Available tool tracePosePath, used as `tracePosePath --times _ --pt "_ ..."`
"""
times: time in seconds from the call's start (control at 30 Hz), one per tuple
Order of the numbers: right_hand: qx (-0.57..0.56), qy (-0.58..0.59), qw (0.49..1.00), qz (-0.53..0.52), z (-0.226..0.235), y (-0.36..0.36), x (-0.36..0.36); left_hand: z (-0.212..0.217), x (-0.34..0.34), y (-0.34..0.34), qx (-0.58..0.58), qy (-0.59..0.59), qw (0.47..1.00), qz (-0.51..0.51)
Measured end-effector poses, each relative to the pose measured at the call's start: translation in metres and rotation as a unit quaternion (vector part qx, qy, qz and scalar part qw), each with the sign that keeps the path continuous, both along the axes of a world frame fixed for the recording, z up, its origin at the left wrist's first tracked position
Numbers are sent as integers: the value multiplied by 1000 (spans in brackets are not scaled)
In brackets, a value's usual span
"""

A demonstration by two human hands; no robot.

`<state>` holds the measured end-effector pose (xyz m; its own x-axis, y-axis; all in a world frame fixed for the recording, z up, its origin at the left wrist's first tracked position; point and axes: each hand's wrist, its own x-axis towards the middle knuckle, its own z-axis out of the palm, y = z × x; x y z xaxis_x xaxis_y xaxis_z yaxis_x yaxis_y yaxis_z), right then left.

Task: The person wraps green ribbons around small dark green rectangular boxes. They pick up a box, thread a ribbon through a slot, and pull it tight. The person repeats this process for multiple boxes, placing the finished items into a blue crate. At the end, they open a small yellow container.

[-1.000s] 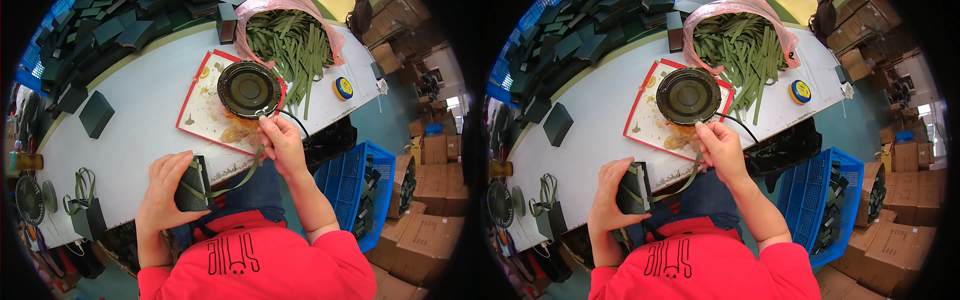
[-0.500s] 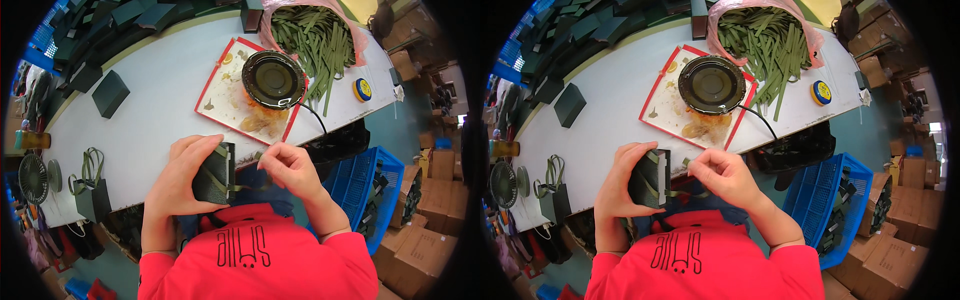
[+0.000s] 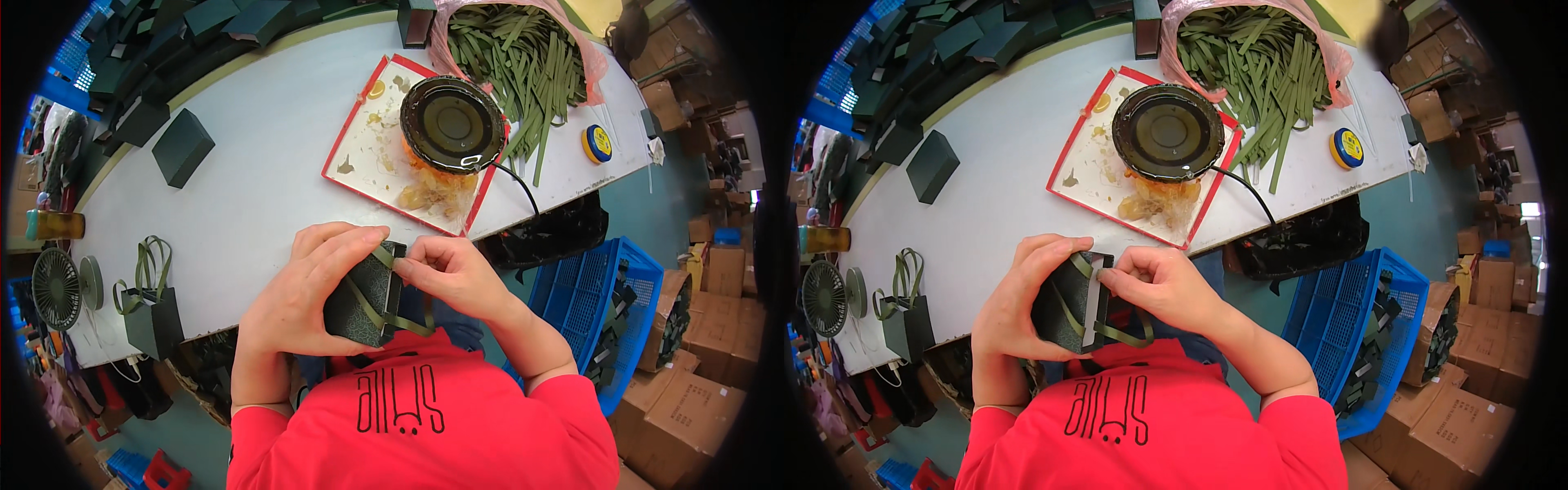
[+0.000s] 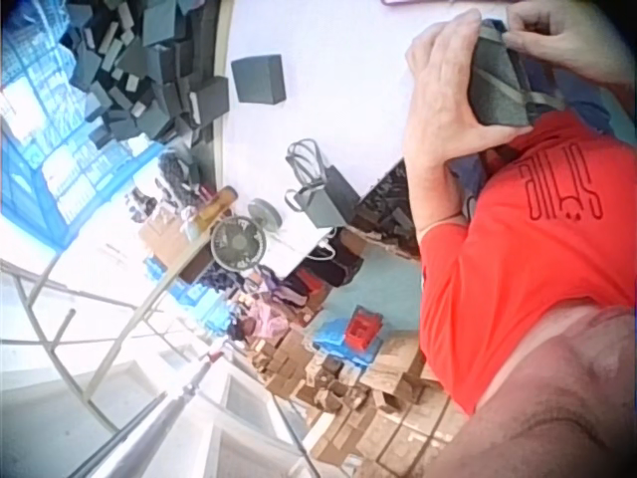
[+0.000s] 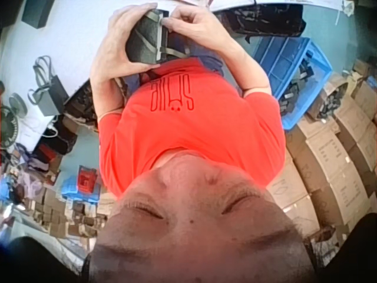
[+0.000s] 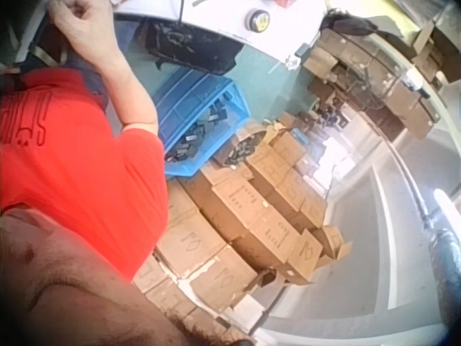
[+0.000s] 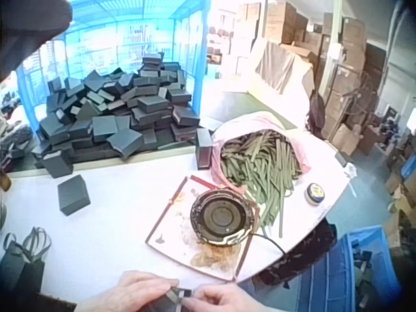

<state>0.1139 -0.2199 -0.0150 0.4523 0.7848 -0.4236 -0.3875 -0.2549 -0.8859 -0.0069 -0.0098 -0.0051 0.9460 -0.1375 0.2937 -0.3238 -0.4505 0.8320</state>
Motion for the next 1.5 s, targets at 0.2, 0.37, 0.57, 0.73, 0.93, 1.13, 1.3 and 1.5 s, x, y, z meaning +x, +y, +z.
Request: tracePosePath --times 0.2,0.37,0.57,0.73,0.93,1.13,1.3,1.5 --pt "-11 -45 998 38 -1 0 3 3 0 -1 23 5 1000 -14" --pt "-19 -93 994 58 -17 -3 3 9 5 -1 104 -14 994 -35" --pt "69 20 994 -80 -3 -4 7 2 0 2 41 6 999 11" --pt "190 -84 927 -313 -30 -25 4 1 -2 6 35 12 999 19" --pt "106 -204 942 -244 -22 -14 -16 5 2 5 85 -10 996 0" --pt "-9 -149 986 -79 -8 -2 -13 12 4 -3 163 -31 986 -17" --pt "-43 -187 981 -28 -13 1 -11 14 6 -10 197 -27 979 -36" --pt "41 -20 995 -90 -20 -2 -6 4 4 -7 159 -32 987 2"
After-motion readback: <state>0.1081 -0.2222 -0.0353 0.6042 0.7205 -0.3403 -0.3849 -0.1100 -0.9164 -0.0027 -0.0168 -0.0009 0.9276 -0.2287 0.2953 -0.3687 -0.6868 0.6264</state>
